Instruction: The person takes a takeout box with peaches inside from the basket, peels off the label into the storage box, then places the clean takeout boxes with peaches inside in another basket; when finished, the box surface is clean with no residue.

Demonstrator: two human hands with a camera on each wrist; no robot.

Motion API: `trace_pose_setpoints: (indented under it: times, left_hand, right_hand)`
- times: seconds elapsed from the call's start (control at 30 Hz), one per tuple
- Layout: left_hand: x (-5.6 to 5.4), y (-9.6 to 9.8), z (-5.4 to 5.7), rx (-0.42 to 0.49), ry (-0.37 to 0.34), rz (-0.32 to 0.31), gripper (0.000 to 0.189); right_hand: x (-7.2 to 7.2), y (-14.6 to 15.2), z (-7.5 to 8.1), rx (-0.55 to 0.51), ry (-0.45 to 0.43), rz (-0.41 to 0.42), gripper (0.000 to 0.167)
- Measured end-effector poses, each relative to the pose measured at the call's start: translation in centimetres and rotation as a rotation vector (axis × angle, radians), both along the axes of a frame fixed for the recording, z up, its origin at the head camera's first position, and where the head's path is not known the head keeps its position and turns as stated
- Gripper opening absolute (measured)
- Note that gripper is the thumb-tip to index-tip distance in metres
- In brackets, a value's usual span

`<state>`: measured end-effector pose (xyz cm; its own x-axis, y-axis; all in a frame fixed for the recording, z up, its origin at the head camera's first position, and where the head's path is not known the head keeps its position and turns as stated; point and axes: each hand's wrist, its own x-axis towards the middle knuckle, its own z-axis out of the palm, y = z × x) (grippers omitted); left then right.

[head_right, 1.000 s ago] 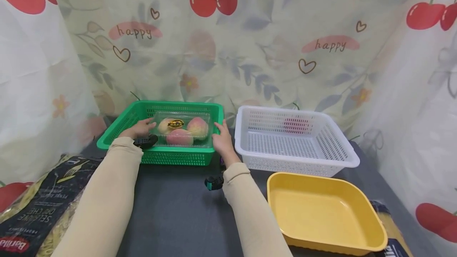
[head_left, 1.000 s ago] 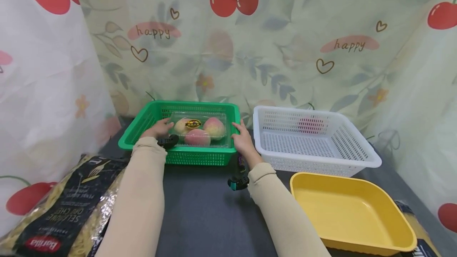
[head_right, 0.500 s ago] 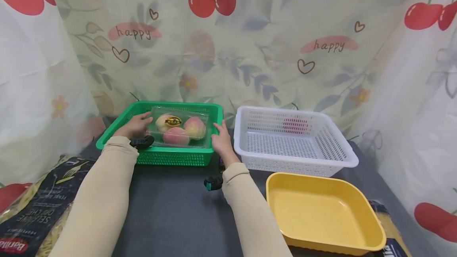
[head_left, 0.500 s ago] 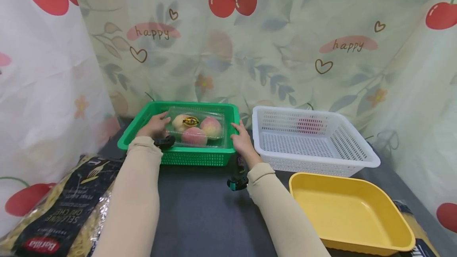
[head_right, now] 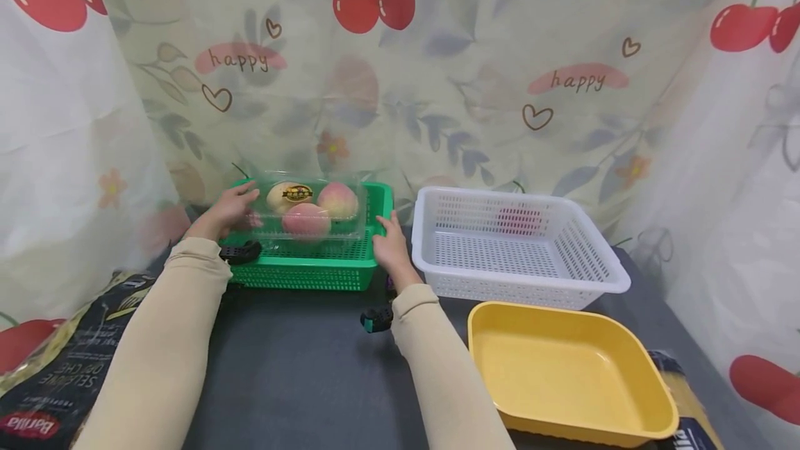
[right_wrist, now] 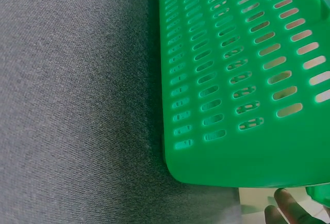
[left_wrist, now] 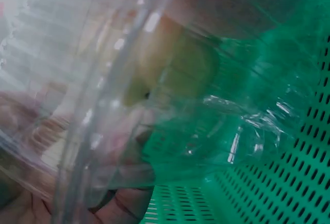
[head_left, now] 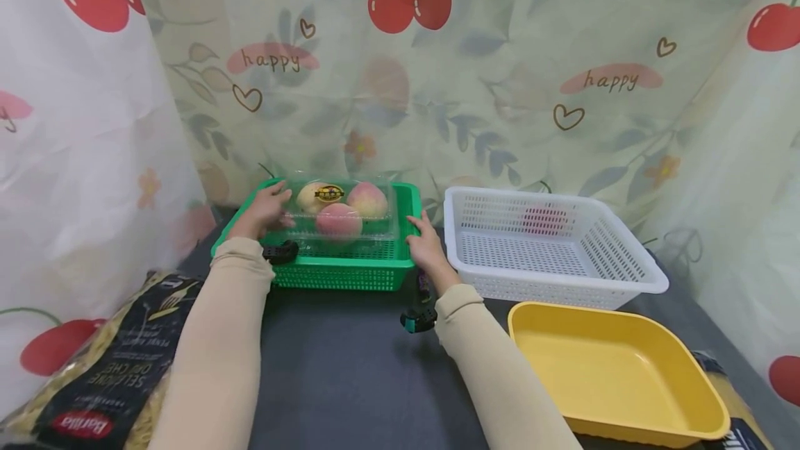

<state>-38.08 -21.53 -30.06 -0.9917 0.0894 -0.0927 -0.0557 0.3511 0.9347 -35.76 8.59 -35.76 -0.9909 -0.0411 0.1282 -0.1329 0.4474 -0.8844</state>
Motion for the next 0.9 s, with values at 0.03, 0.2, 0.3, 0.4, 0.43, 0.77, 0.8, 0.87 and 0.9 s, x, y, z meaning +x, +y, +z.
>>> trace_pose_setpoints:
  times: [0.03,0.2,0.3,0.4,0.43,0.77,0.8,0.87,0.9]
  left_hand:
    - [0.1,-0.1,0.1,0.010,0.004,0.004,0.057]
    - [0.6,-0.5,0.8,0.009,0.017,0.028,0.058]
    - [0.8,-0.8,1.3,-0.003,0.026,0.044,0.059]
    - [1.0,-1.0,1.8,-0.002,0.039,0.053,0.060]
    - [1.1,-1.1,1.9,-0.001,0.045,0.057,0.060]
    - [2.7,-1.3,2.9,0.007,0.096,0.129,0.059]
    - [2.9,-1.3,2.9,0.009,0.099,0.135,0.059]
    - [3.3,-1.2,3.0,0.012,0.107,0.143,0.059]
    - [3.5,-1.1,3.0,0.013,0.110,0.145,0.059]
  right_hand:
    - [0.0,0.0,0.0,0.001,0.002,-0.001,0.055]
    - [-0.1,0.0,-0.2,0.020,0.004,0.003,0.055]
    - [0.0,0.1,-0.1,0.024,0.004,0.000,0.055]
    - [0.1,0.2,0.0,0.024,0.006,-0.006,0.054]
    - [0.2,0.3,0.1,0.022,0.006,-0.006,0.054]
    - [-0.1,0.1,0.0,-0.003,-0.017,0.013,0.055]
    - [-0.1,0.1,0.1,-0.004,-0.025,0.017,0.055]
    - [-0.1,0.1,0.2,0.001,-0.045,0.030,0.055]
    - [0.0,0.2,0.5,0.009,-0.056,0.038,0.055]
